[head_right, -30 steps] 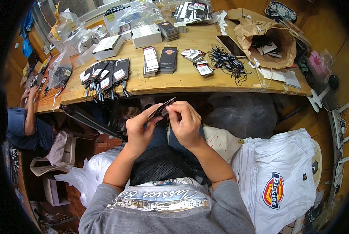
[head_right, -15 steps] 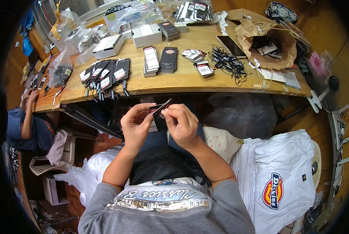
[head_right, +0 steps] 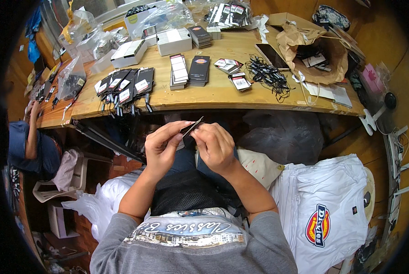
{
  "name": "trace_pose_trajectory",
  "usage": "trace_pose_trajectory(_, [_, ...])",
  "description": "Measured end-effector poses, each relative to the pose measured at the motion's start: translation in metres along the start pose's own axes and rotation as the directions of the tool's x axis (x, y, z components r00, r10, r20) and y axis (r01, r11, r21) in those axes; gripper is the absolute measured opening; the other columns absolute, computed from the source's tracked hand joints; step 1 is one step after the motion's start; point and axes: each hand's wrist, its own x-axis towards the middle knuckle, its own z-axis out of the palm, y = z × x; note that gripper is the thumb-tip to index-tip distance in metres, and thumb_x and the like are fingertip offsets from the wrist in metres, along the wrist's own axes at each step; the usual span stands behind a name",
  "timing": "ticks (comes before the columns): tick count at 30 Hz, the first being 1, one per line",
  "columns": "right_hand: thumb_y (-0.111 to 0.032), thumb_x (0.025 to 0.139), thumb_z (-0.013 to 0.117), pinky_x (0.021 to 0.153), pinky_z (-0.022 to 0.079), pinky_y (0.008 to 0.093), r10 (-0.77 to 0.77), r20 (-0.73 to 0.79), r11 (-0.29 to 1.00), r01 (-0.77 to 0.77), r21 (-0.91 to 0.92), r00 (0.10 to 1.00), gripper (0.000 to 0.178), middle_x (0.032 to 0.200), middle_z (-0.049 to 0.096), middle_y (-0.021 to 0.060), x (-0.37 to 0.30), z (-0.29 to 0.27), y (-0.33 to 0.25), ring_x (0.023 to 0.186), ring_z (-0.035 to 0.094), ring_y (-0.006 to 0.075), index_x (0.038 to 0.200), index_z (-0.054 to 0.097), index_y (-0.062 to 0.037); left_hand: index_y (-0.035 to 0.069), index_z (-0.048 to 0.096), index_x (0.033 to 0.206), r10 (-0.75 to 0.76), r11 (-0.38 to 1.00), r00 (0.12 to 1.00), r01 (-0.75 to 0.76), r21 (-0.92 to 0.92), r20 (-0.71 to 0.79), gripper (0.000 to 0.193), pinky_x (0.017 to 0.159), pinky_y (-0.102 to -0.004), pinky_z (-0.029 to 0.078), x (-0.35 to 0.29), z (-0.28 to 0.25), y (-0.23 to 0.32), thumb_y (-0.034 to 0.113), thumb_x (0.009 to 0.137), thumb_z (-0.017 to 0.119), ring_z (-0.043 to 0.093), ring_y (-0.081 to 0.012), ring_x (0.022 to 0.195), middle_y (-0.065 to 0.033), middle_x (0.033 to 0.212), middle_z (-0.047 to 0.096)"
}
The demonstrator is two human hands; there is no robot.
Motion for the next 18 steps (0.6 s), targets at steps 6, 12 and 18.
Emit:
trace_pose_trajectory(6, [0.003, 0.065, 0.061, 0.050, 0.043, 0.0308, -0.069, 0.040, 0.997, 0.070, -0.035, 0.997, 0.020, 0.073, 0.052, 0.0129, -0.002, -0.002, 0.002, 0.058, 0.053, 0.0256, 0.079, 0.046, 0.0003, -0.003, 0.057, 0.091, -0.118, 0.990, 0.993, 0.118, -0.076, 0.012, 0.024, 0.070, -0.0255, 0.043, -0.002, 0.001, -0.002, -0.008, 0.069, 0.050, 0.058, -0.0207, 0.080, -0.0132, 0.088, 0.059])
trace_pose_trajectory(12, [0.003, 0.066, 0.060, 0.050, 0.044, 0.0301, 0.038, 0.009, 0.999, -0.038, 0.014, 0.999, 0.019, 0.072, 0.052, 0.0137, -0.002, -0.004, 0.000, 0.058, 0.053, 0.0246, 0.078, 0.046, -0.0002, -0.001, 0.057, 0.090, 0.085, 0.994, 0.996, -0.086, 0.070, 0.014, 0.025, 0.066, -0.0262, 0.045, -0.001, 0.002, -0.001, -0.008, 0.067, 0.051, 0.058, -0.0234, 0.077, -0.0143, 0.087, 0.059])
trace_pose_trajectory(18, [-0.005, 0.077, 0.054, 0.049, 0.039, 0.0211, 0.565, 0.110, 0.575, -0.485, 0.659, 0.818, 0.011, 0.073, 0.051, 0.0071, -0.011, 0.003, -0.013, 0.057, 0.048, 0.0107, 0.078, 0.043, -0.0024, 0.001, 0.059, 0.090, 0.404, 0.849, 0.915, -0.385, 0.362, 0.026, 0.037, 0.061, -0.0301, 0.047, -0.004, 0.006, 0.004, -0.003, 0.053, 0.057, 0.057, -0.0257, 0.072, -0.0117, 0.085, 0.056])
